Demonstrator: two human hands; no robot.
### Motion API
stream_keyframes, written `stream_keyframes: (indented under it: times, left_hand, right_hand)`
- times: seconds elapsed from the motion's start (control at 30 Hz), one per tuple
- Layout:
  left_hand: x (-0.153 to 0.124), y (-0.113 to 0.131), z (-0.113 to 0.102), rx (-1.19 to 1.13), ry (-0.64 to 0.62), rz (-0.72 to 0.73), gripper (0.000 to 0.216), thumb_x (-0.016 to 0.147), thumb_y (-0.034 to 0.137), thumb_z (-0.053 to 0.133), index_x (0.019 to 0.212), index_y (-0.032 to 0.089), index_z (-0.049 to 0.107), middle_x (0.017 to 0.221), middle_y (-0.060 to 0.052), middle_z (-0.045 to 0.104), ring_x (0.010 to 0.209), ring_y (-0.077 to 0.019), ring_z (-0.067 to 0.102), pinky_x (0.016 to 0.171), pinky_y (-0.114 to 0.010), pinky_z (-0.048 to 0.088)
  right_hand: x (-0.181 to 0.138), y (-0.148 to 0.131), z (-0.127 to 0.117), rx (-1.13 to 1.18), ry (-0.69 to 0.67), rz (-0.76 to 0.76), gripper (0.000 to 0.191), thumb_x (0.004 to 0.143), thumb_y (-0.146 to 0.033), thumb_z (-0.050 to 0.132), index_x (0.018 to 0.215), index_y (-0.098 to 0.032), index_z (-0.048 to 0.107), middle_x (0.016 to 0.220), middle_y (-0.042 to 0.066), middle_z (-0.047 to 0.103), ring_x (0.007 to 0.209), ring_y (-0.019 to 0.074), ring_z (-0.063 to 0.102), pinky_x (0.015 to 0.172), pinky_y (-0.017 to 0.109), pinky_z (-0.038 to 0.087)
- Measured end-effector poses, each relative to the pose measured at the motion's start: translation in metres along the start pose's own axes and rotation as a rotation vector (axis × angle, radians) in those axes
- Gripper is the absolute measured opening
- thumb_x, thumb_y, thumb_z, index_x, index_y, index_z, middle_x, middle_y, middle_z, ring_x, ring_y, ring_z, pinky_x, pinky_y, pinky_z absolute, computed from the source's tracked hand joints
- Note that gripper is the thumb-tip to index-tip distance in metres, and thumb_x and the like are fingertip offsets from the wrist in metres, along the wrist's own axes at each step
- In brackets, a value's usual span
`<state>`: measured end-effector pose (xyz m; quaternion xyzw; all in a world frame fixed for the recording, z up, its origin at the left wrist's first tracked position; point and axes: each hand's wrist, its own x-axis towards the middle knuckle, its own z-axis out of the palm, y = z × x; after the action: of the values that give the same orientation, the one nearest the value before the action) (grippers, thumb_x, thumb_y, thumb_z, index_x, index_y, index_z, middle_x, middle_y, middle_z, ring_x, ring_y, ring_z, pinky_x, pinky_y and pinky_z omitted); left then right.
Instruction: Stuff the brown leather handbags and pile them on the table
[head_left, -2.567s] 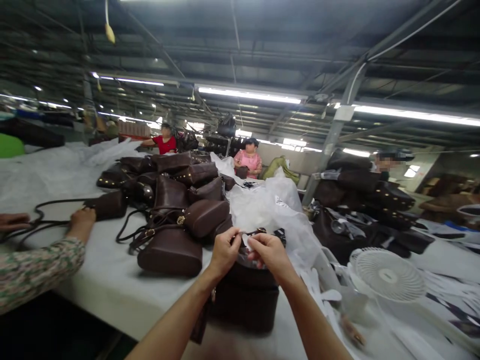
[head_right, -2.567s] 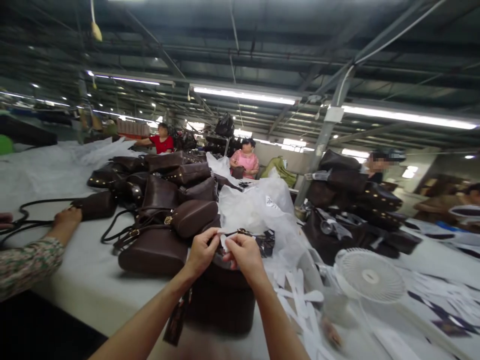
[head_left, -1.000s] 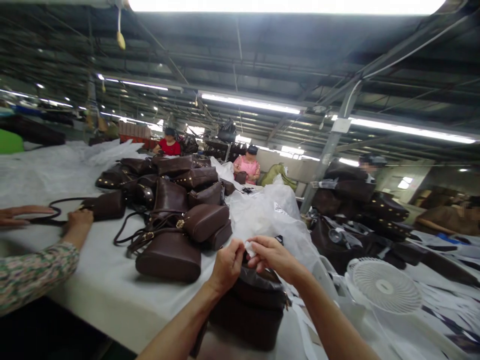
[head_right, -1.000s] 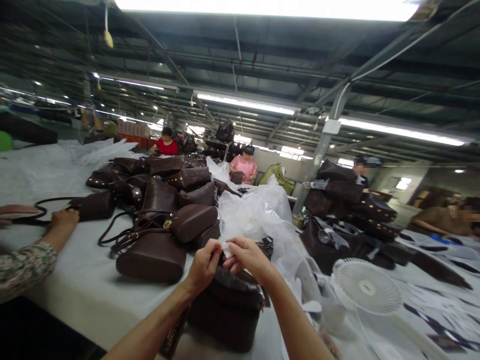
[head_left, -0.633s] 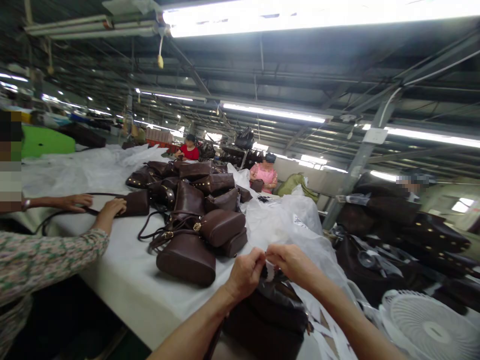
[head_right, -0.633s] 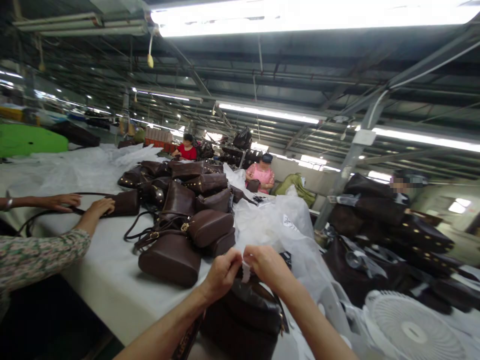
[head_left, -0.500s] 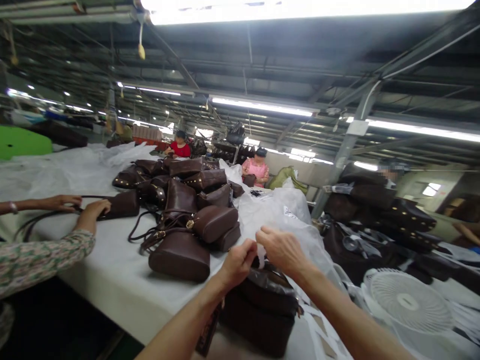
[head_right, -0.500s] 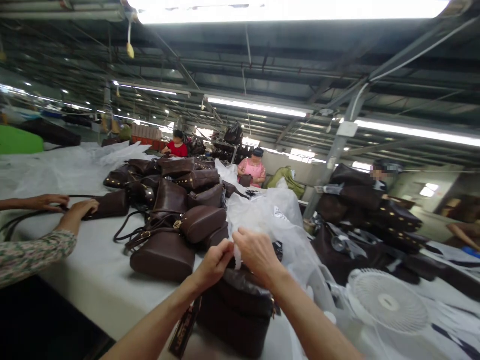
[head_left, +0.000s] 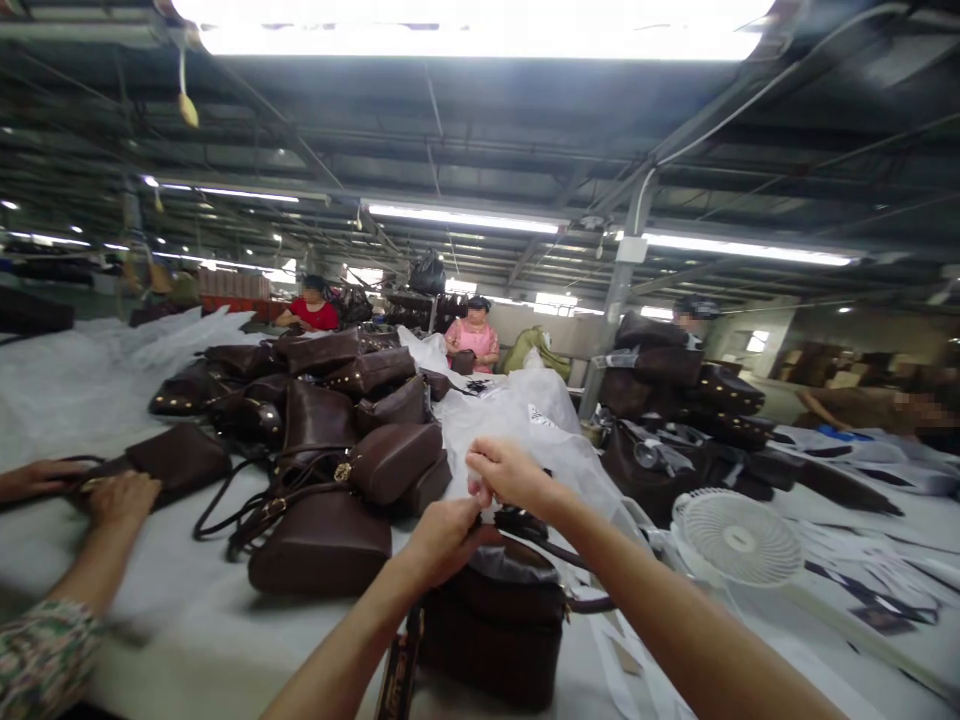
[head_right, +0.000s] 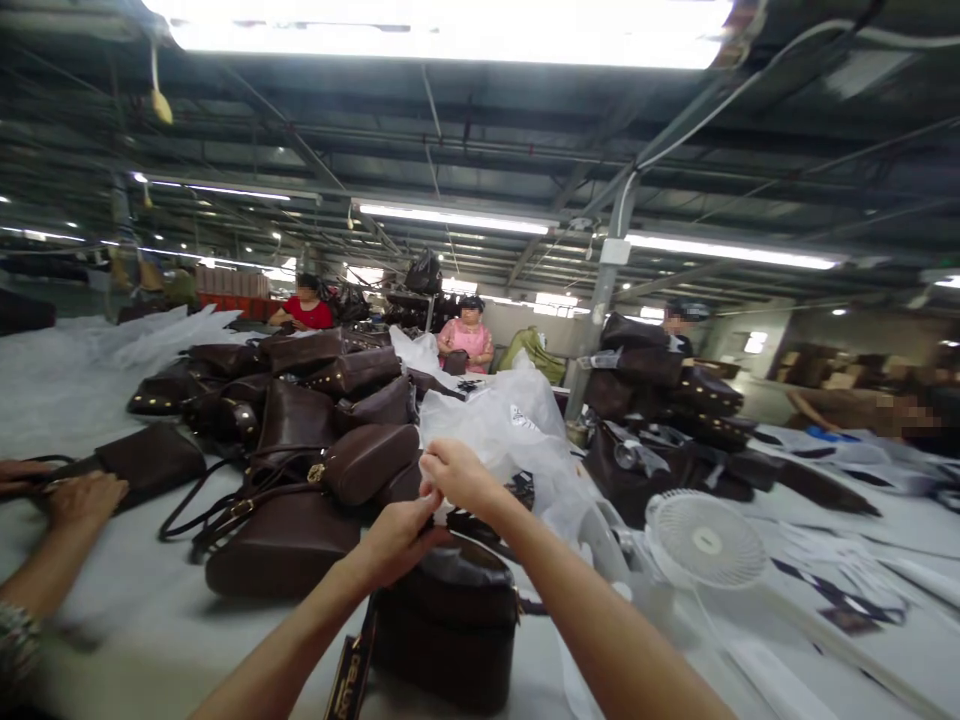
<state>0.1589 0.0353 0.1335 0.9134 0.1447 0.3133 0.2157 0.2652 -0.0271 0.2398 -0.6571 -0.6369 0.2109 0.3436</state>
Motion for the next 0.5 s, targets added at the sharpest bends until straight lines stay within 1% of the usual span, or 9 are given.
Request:
stream_keyframes:
  times: [0.07,0.13,0.2,0.27,0.3,0.33,0.4,0.47,0.5]
  left_hand:
    - [0.002,0.003,0.000,0.039,-0.062,-0.056,0.024,0.086,0.037,0.055,0.075,0.017,0.060,0.072,-0.006,0.064,0.069,-0.0217,0.061,0.065,-0.028,0.042]
    - [0.005,0.007,-0.009,-0.054,-0.129,-0.081,0.032,0.088,0.041,0.051,0.068,0.016,0.059,0.066,-0.005,0.061,0.066,-0.0199,0.059,0.063,-0.027,0.042]
    - [0.008,0.012,-0.022,-0.296,-0.187,-0.084,0.039,0.092,0.045,0.043,0.075,0.015,0.062,0.073,-0.005,0.064,0.069,-0.0181,0.059,0.065,-0.026,0.044]
    - [0.013,0.017,-0.033,-0.518,-0.191,-0.107,0.048,0.095,0.049,0.032,0.088,0.013,0.064,0.084,-0.006,0.067,0.076,-0.0174,0.060,0.071,-0.026,0.046]
    - [0.016,0.019,-0.037,-0.566,-0.178,-0.120,0.050,0.095,0.050,0.031,0.091,0.013,0.064,0.088,-0.006,0.067,0.079,-0.0175,0.060,0.074,-0.027,0.047]
    - [0.019,0.021,-0.039,-0.566,-0.167,-0.124,0.049,0.095,0.050,0.033,0.091,0.013,0.065,0.088,-0.006,0.067,0.080,-0.0177,0.060,0.076,-0.028,0.047]
    - [0.023,0.024,-0.038,-0.482,-0.171,-0.109,0.045,0.093,0.048,0.039,0.083,0.013,0.065,0.082,-0.005,0.067,0.078,-0.0177,0.060,0.075,-0.027,0.046]
    - [0.026,0.026,-0.033,-0.399,-0.193,-0.089,0.044,0.093,0.044,0.039,0.073,0.014,0.064,0.072,-0.004,0.065,0.070,-0.0167,0.058,0.070,-0.027,0.046]
    - [0.027,0.026,-0.029,-0.376,-0.194,-0.072,0.043,0.094,0.040,0.037,0.070,0.015,0.063,0.069,-0.004,0.064,0.066,-0.0160,0.057,0.068,-0.027,0.045]
  right_hand:
    - [0.001,-0.004,0.004,-0.029,0.025,-0.053,0.025,0.084,-0.010,0.044,0.061,-0.019,0.046,0.051,-0.006,0.051,0.041,0.0064,0.045,0.044,0.018,0.033]
    - [0.003,-0.005,0.003,-0.017,0.078,-0.085,0.025,0.084,-0.010,0.045,0.062,-0.019,0.046,0.051,-0.007,0.051,0.041,0.0057,0.044,0.045,0.018,0.034]
    - [0.005,-0.003,-0.004,0.033,0.103,-0.063,0.023,0.087,-0.013,0.042,0.066,-0.019,0.047,0.052,-0.006,0.054,0.039,0.0060,0.046,0.042,0.018,0.033]
    - [0.007,0.000,-0.012,0.082,0.089,-0.005,0.022,0.087,-0.015,0.041,0.067,-0.020,0.046,0.049,-0.006,0.054,0.036,0.0068,0.046,0.038,0.018,0.030]
    - [0.007,0.001,-0.015,0.093,0.075,0.019,0.022,0.087,-0.015,0.041,0.066,-0.020,0.046,0.046,-0.006,0.052,0.034,0.0071,0.044,0.037,0.018,0.029]
    - [0.008,0.001,-0.018,0.096,0.065,0.034,0.022,0.087,-0.016,0.041,0.065,-0.020,0.046,0.044,-0.007,0.050,0.033,0.0073,0.043,0.036,0.019,0.028]
    - [0.008,-0.002,-0.019,0.105,0.076,0.024,0.019,0.086,-0.015,0.041,0.067,-0.020,0.046,0.044,-0.007,0.049,0.034,0.0072,0.043,0.036,0.018,0.028]
    - [0.007,-0.007,-0.015,0.130,0.090,-0.036,0.012,0.083,-0.014,0.042,0.075,-0.020,0.048,0.047,-0.008,0.050,0.035,0.0070,0.042,0.038,0.018,0.030]
    - [0.006,-0.010,-0.010,0.139,0.093,-0.088,0.010,0.082,-0.014,0.043,0.078,-0.020,0.050,0.047,-0.009,0.049,0.036,0.0069,0.042,0.038,0.017,0.030]
